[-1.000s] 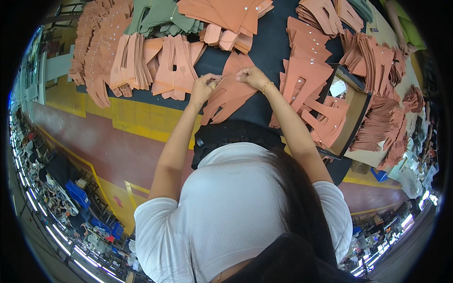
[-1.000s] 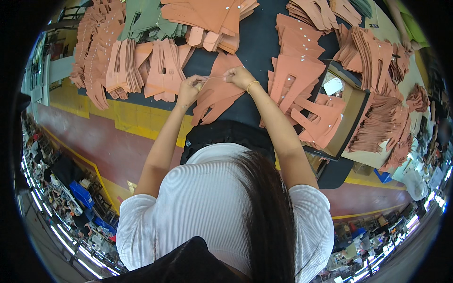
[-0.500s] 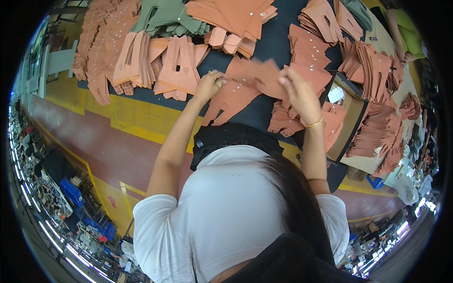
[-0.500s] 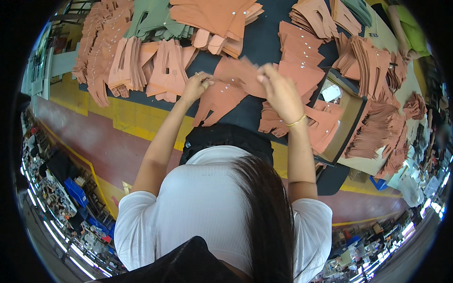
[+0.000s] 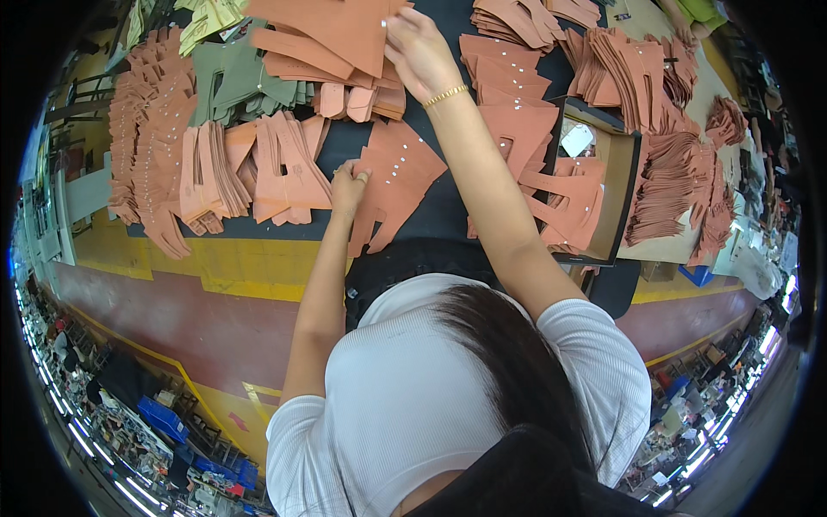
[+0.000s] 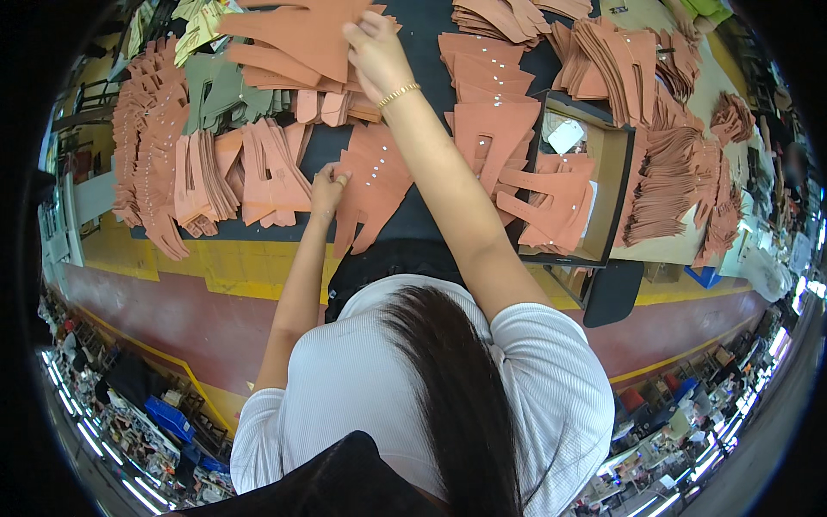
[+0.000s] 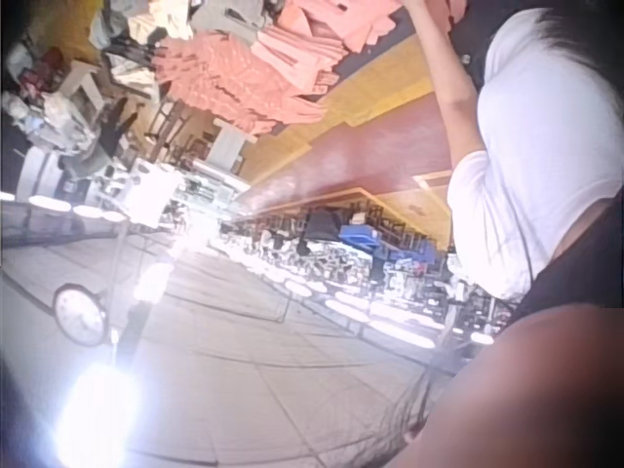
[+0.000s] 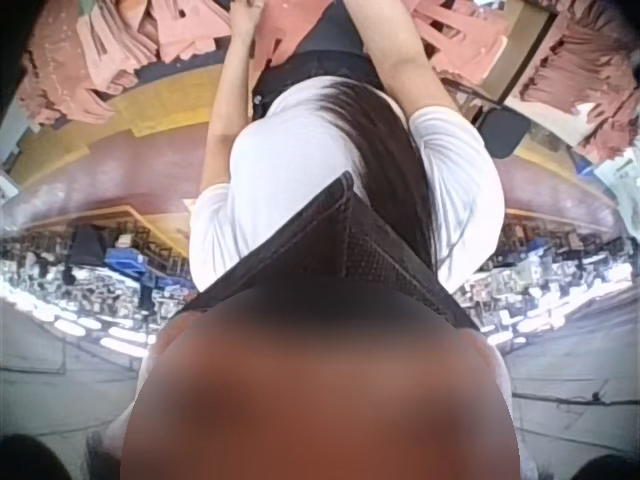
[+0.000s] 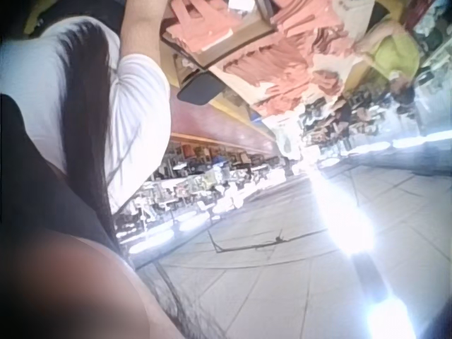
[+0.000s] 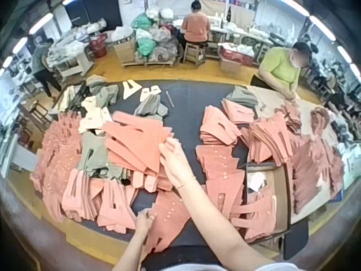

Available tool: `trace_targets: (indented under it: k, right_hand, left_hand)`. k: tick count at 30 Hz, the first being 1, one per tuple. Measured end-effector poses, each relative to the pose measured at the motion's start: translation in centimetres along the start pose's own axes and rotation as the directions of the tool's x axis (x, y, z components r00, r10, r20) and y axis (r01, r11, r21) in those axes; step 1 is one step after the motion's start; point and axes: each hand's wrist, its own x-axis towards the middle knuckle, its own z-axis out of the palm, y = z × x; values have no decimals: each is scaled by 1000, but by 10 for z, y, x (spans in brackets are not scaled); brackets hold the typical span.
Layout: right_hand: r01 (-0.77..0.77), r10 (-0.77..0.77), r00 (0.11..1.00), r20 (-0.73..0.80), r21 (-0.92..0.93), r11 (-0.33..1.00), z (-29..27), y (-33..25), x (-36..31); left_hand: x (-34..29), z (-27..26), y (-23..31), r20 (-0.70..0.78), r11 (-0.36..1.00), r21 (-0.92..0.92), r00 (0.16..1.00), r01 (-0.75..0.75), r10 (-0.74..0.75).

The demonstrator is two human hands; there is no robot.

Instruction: The person sorts and stacks pre-cut leather pieces on a worktable. They pick up individual pieces, align them, and place them into neat piles. The person also moves a stack of aligned pieces into a cardboard box.

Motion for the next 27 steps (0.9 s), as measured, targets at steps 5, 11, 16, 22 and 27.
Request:
trace_targets:
  k: [5, 11, 16, 22, 27]
  right_hand:
    - [16, -111, 991, -70, -777, 629, -104, 15, -19]
    - [-16, 50, 997, -62, -773, -634, -211, -19, -49]
    - [120, -1, 985, 174, -683, -721, -224, -20, -59]
    - [217, -20, 939, 344, -636, -741, -199, -37, -66]
    - [276, 309, 934, 178, -909, -313, -140, -90, -95]
  left_hand:
    - [-4, -4, 8, 29, 985, -165, 999, 48, -44]
    - [-3, -9, 13, 82, 957, -276, 994, 92, -72]
    - [-2, -8, 14, 109, 944, -301, 989, 133, -105]
    - [-6, -12, 25, 131, 924, -325, 977, 203, -168]
    - [-9, -6, 21, 117, 870, -444, 977, 213, -179]
